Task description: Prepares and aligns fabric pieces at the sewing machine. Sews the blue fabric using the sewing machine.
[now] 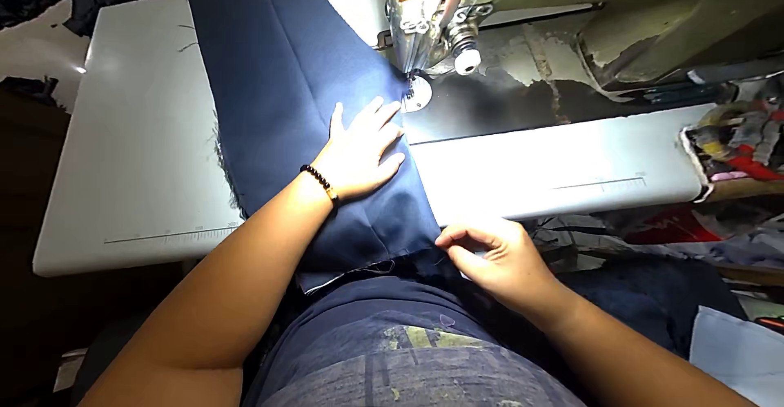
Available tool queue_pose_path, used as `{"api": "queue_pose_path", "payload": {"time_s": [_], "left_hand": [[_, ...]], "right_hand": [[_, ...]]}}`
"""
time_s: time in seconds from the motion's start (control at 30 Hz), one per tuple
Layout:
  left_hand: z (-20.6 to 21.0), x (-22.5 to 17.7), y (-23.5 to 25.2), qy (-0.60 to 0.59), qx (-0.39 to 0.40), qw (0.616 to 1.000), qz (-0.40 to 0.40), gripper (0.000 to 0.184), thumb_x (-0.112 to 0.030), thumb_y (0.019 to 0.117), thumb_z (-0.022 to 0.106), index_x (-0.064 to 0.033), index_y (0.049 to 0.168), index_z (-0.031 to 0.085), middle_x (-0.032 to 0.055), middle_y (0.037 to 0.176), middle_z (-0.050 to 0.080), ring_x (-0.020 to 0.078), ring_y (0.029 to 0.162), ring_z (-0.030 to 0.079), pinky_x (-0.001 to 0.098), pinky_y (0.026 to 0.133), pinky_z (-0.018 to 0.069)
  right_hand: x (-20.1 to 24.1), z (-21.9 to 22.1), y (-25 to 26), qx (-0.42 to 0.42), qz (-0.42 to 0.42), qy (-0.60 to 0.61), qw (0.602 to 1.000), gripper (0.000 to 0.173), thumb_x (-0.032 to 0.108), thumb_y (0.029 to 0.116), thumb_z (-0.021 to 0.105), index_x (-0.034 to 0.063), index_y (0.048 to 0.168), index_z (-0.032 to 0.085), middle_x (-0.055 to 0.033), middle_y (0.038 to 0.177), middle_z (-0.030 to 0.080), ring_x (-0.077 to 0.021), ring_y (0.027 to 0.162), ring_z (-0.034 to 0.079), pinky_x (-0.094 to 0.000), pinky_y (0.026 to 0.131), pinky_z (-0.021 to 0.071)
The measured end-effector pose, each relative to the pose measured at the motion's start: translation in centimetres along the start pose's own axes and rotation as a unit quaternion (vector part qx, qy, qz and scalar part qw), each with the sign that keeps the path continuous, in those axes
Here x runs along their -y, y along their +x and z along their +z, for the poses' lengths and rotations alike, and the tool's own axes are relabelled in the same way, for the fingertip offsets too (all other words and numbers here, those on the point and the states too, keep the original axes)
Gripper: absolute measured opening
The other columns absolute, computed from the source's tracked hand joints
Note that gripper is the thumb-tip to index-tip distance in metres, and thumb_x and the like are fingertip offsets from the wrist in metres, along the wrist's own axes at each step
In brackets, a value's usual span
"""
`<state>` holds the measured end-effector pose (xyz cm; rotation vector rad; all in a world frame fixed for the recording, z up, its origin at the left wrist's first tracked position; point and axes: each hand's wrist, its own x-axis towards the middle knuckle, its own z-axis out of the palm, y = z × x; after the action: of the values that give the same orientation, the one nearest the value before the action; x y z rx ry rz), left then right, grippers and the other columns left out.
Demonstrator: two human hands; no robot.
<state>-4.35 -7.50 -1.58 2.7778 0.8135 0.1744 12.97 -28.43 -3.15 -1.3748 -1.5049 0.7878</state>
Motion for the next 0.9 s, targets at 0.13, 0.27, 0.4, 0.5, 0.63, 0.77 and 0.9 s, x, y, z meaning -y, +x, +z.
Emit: {"api": "queue_pose_path", "payload": {"time_s": [0.13, 0.27, 0.4, 0.5, 0.63, 0.77, 0.9], "left_hand": [[-0.6, 0.7, 3.1, 0.007, 0.02, 1.0, -0.005, 0.053, -0.046, 0.1018, 0.041, -0.0115, 0.137, 0.06, 0.0095, 0.167, 0.032, 0.0324, 0.158, 0.02, 0.0804, 0.113, 0.0078], [-0.6, 1.5, 4.1, 0.008, 0.03, 0.999, 0.011, 0.055, -0.046, 0.1027, 0.039, -0.0105, 0.14, 0.057, 0.0112, 0.168, 0.03, 0.032, 0.159, 0.015, 0.08, 0.113, 0.0044], [-0.6, 1.9, 4.5, 0.008, 0.03, 0.999, 0.026, 0.056, -0.047, 0.1024, 0.038, -0.0111, 0.141, 0.056, 0.0126, 0.167, 0.033, 0.0316, 0.159, 0.016, 0.0801, 0.114, 0.0024], [-0.7, 2.1, 4.6, 0.01, 0.036, 0.999, 0.03, 0.056, -0.047, 0.1024, 0.038, -0.0107, 0.141, 0.056, 0.013, 0.167, 0.032, 0.032, 0.159, 0.016, 0.0798, 0.114, 0.0021], [-0.7, 2.2, 4.7, 0.01, 0.034, 0.999, 0.035, 0.056, -0.048, 0.1022, 0.037, -0.0117, 0.141, 0.056, 0.0129, 0.166, 0.034, 0.0322, 0.159, 0.017, 0.0798, 0.114, 0.003], [-0.8, 2.2, 4.7, 0.011, 0.037, 0.999, 0.034, 0.056, -0.047, 0.1027, 0.037, -0.0118, 0.141, 0.056, 0.013, 0.166, 0.034, 0.0324, 0.159, 0.016, 0.0801, 0.114, 0.0027], [-1.0, 2.2, 4.7, 0.012, 0.044, 0.998, 0.037, 0.055, -0.046, 0.1031, 0.037, -0.0108, 0.142, 0.056, 0.0139, 0.165, 0.034, 0.033, 0.159, 0.016, 0.0801, 0.114, 0.0026]], "right_hand": [[-0.4, -0.3, 1.9, -0.02, 0.016, -0.03, 0.999, 0.018, 0.007, 0.0879, 0.058, 0.0077, 0.089, 0.076, 0.0042, 0.081, 0.072, 0.006, 0.074, 0.064, -0.0131, 0.069, 0.0539], [-0.9, -0.1, 2.4, -0.042, 0.039, -0.011, 0.998, 0.014, 0.006, 0.0856, 0.061, 0.0085, 0.089, 0.074, 0.0057, 0.077, 0.07, 0.0049, 0.065, 0.062, -0.0137, 0.061, 0.0535], [-1.1, -0.1, 2.4, -0.048, 0.041, -0.003, 0.998, 0.014, 0.005, 0.0851, 0.061, 0.0083, 0.088, 0.074, 0.0064, 0.075, 0.069, 0.0055, 0.064, 0.061, -0.0128, 0.06, 0.0524], [-1.0, -0.1, 2.5, -0.047, 0.047, -0.012, 0.998, 0.014, 0.006, 0.0848, 0.061, 0.0092, 0.087, 0.074, 0.0074, 0.073, 0.068, 0.0063, 0.062, 0.059, -0.0121, 0.058, 0.0504], [-0.9, -0.1, 2.6, -0.051, 0.054, -0.016, 0.997, 0.013, 0.006, 0.0842, 0.062, 0.0099, 0.087, 0.074, 0.0076, 0.073, 0.067, 0.0059, 0.06, 0.057, -0.012, 0.055, 0.0487], [-0.8, -0.2, 2.9, -0.046, 0.059, -0.029, 0.997, 0.012, 0.007, 0.0838, 0.062, 0.0109, 0.085, 0.074, 0.0085, 0.07, 0.066, 0.0065, 0.058, 0.055, -0.0119, 0.053, 0.0462], [-0.6, -0.3, 3.1, -0.04, 0.067, -0.035, 0.996, 0.011, 0.007, 0.083, 0.064, 0.0115, 0.084, 0.074, 0.0083, 0.07, 0.066, 0.0058, 0.058, 0.056, -0.013, 0.053, 0.0473]]}}
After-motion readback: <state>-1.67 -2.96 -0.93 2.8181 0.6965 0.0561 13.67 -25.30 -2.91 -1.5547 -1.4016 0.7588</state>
